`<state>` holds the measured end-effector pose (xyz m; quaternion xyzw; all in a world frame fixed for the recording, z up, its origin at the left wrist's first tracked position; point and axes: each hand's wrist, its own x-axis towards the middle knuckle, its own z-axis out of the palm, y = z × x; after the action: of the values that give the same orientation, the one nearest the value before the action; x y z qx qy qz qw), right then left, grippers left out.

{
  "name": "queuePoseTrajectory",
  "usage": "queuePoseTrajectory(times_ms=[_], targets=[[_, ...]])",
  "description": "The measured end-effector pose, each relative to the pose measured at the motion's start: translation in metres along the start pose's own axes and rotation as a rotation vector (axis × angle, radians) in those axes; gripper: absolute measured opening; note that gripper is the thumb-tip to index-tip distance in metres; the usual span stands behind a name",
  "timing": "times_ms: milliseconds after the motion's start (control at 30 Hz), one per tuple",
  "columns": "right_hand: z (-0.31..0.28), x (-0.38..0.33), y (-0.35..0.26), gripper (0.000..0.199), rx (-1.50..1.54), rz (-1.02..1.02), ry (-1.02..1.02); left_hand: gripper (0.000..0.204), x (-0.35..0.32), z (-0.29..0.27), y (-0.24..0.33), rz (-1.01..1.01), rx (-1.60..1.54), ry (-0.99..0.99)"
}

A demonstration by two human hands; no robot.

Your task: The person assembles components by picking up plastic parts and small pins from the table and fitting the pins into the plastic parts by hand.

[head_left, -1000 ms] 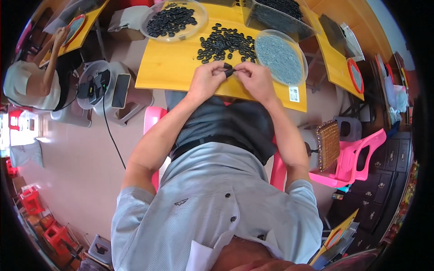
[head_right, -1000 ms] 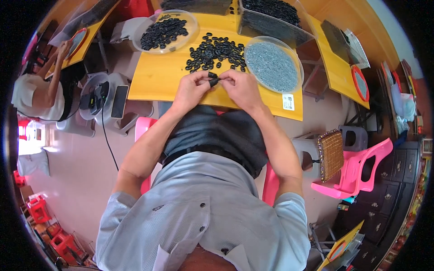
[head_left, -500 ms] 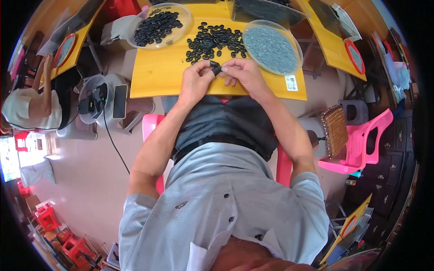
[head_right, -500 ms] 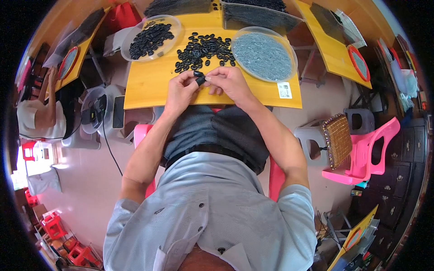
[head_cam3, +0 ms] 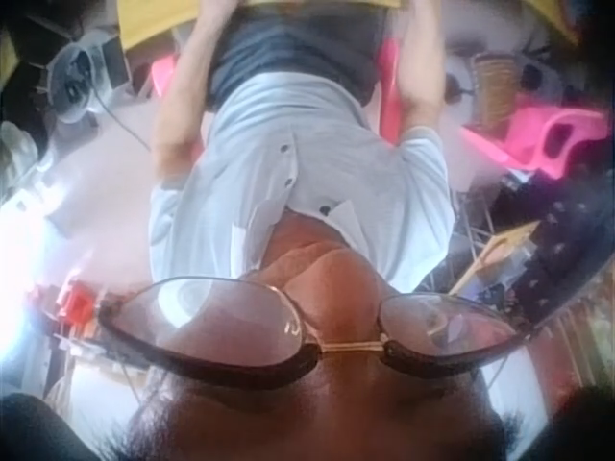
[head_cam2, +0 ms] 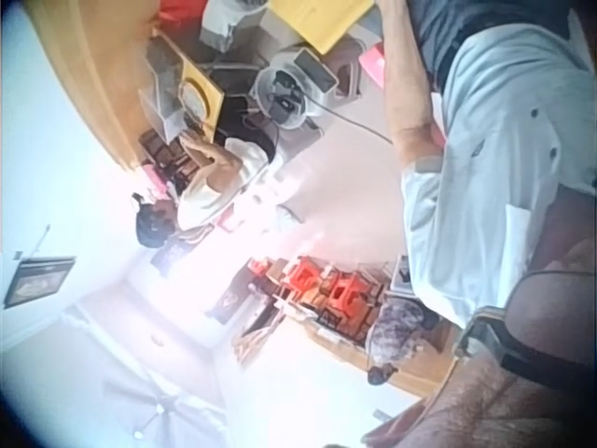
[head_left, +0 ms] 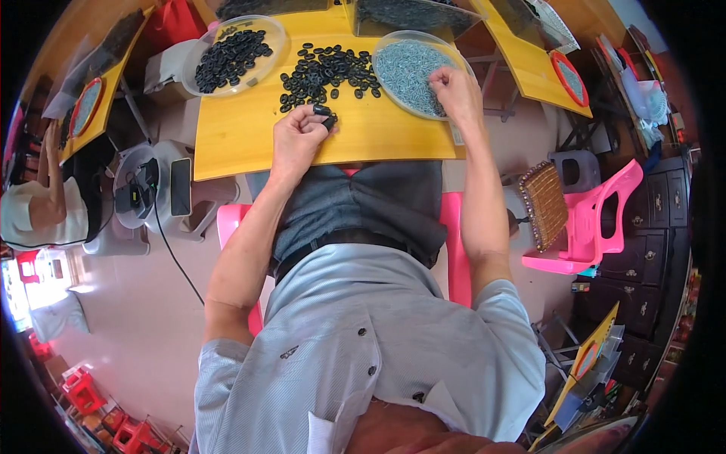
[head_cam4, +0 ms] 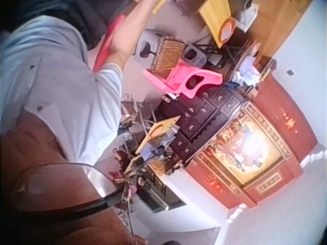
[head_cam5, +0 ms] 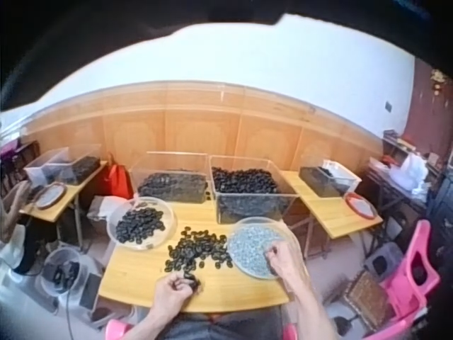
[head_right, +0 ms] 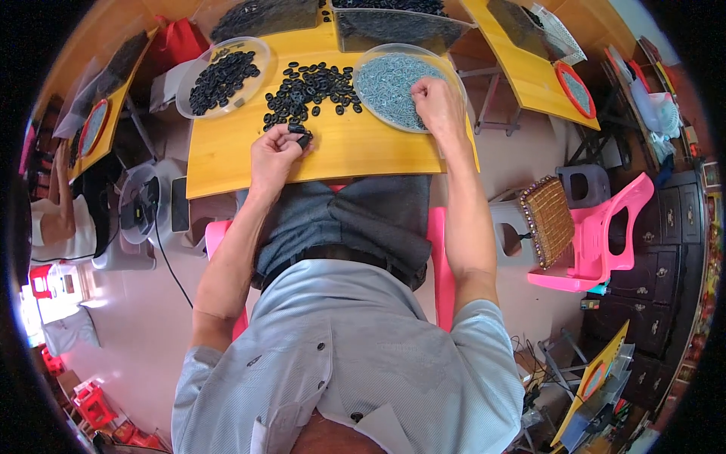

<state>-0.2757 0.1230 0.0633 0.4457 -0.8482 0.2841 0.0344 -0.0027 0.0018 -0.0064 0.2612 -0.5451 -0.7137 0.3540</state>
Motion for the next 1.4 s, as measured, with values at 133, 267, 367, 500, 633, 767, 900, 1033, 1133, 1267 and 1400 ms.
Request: queuePoseTrajectory(times_ms=[133,267,367,500,633,767,900,1033,1133,1267,1400], targets=[[0.007,0.005,0.008,0.016,0.067,-0.029,-0.108,0.015,0.0,0.001,0.0,-0.005,0.01,-0.013],[0.017,0.006,0.009,0.012,-0.013,-0.13,-0.077,0.015,-0.001,0.001,0.001,-0.016,0.001,-0.026],[0.02,0.007,0.016,0.012,-0.043,-0.148,-0.065,0.015,0.001,0.0,0.001,-0.014,0.012,-0.04],[0.017,0.006,0.017,0.013,0.038,-0.102,-0.079,0.009,-0.001,0.003,0.005,0.005,0.006,-0.035],[0.012,0.005,0.013,0.013,0.105,-0.041,-0.072,0.008,0.0,0.002,0.001,0.005,-0.014,-0.023],[0.01,0.006,0.011,0.014,0.154,-0.003,-0.103,0.007,0.001,0.002,0.002,-0.005,-0.003,-0.028],[0.01,0.005,0.007,0.012,0.209,0.011,-0.112,0.008,0.003,-0.002,-0.001,-0.003,0.025,-0.04],[0.015,0.004,0.011,0.01,0.458,0.062,-0.157,0.009,0.001,0.0,0.002,0.002,-0.014,-0.051],[0.015,0.003,0.002,0.012,0.586,0.132,-0.199,0.018,-0.001,0.002,0.006,-0.038,-0.084,-0.021],[0.009,-0.016,-0.034,0.011,0.498,-0.018,-0.176,0.02,-0.002,0.002,0.002,-0.024,-0.056,-0.002],[0.022,-0.041,-0.07,0.011,0.408,-0.31,-0.207,0.022,0.0,0.003,0.003,0.005,0.01,-0.049]])
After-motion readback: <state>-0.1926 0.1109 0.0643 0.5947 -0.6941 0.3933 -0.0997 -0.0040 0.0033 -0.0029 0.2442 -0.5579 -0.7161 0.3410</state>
